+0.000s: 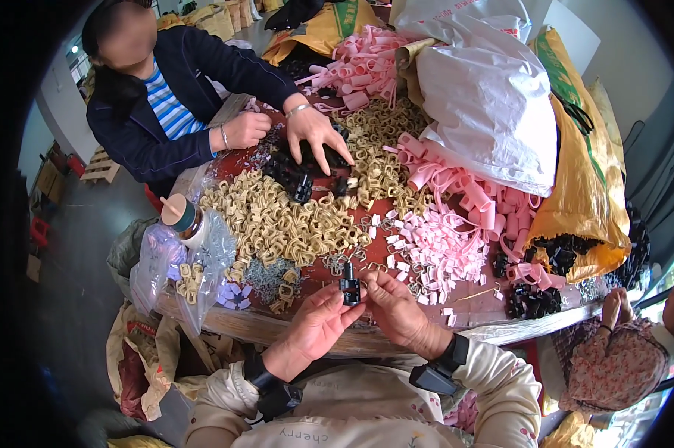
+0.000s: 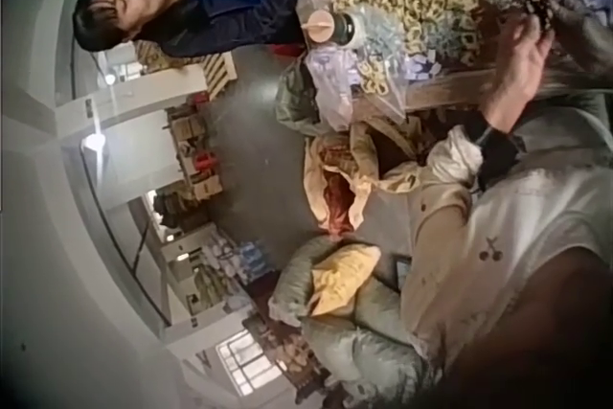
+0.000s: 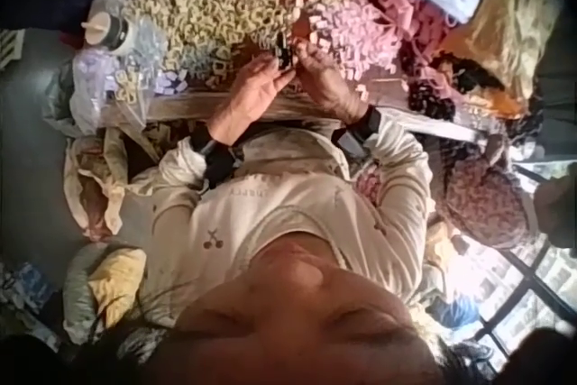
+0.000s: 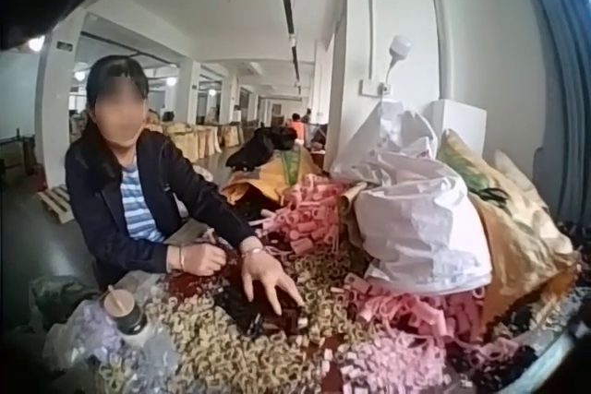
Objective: The person picks up a black plastic component and a metal clip, fits the clip into the component, and then slides a pink plastic sleeve over the assembly. The completed unit is then placed on the table before the person reaches for the next set of parts.
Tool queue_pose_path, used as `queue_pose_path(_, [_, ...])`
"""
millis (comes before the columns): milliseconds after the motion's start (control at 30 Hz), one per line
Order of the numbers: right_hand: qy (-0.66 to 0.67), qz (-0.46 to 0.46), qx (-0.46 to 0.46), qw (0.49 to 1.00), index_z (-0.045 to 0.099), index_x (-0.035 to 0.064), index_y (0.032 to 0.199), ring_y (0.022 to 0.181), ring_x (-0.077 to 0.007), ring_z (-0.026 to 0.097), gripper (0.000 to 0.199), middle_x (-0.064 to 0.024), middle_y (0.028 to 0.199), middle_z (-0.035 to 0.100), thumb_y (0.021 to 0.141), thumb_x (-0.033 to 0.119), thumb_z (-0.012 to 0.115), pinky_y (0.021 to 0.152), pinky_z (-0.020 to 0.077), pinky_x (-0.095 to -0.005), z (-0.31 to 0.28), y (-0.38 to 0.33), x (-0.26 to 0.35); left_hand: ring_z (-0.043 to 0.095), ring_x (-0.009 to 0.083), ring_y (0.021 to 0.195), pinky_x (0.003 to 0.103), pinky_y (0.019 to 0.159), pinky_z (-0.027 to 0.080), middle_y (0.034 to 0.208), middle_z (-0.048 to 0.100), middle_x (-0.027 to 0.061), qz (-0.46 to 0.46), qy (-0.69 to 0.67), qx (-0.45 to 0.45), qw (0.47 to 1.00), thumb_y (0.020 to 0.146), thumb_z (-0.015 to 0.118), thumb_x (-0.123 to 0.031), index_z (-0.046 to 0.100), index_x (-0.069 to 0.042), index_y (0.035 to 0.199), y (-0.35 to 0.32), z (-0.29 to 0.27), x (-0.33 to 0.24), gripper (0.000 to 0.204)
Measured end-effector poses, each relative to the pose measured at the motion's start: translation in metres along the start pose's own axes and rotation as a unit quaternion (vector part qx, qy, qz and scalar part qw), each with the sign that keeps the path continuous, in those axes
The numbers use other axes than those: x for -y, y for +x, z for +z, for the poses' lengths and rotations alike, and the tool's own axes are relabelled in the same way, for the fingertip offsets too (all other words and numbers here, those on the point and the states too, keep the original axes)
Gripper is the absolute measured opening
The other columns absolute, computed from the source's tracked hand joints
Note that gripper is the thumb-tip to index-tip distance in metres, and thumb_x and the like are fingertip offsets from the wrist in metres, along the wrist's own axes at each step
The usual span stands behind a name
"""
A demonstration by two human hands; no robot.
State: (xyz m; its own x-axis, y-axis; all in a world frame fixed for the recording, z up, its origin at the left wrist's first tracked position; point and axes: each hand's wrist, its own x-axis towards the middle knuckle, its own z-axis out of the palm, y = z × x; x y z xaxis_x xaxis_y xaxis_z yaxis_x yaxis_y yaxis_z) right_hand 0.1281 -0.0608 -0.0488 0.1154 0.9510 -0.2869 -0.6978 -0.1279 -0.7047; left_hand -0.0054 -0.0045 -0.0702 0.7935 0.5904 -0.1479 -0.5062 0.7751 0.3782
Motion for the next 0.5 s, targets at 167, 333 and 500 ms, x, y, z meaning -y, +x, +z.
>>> queue_pose_path(167, [-0.013,-0.026,0.005,1.000,0.048,0.0070,0.097,0.080,-0.0104,0.048,0.017,-0.0009,0.087,0.052,0.086,0.019,0.043,0.071,0.0415,-0.0278,-0.008,-0.002,-0.004,0.052,0.0200,0.096,0.036,0.088,0.040,0.099,0.056,0.0091,0.016,-0.008,0.010,1.000,0.079,0.052,-0.007,0.056,-0.007,0.096,0.000,0.000,0.005,0.017])
queue_pose_path(333, [-0.057,0.001,0.023,0.998,0.050,0.0056,0.093,0.074,-0.0097,0.049,0.020,-0.0002,0.080,0.053,0.086,0.023,0.044,0.068,0.0420,-0.0245,-0.012,-0.004,0.009,0.052,0.0201,0.095,0.037,0.087,0.040,0.099,0.056,0.0086,0.023,0.102,-0.001,0.994,0.078,0.053,-0.005,0.055,-0.007,0.097,0.000,-0.002,0.003,0.018])
queue_pose_path(500, [-0.221,0.001,0.062,0.973,0.052,0.0037,0.086,0.069,-0.0076,0.049,0.021,0.0011,0.075,0.052,0.085,0.024,0.046,0.063,0.0415,-0.0212,-0.018,0.000,0.022,0.053,0.0212,0.095,0.036,0.086,0.040,0.099,0.056,0.0087,0.010,0.131,0.000,0.991,0.078,0.054,-0.004,0.055,-0.007,0.096,0.000,-0.004,-0.002,0.019])
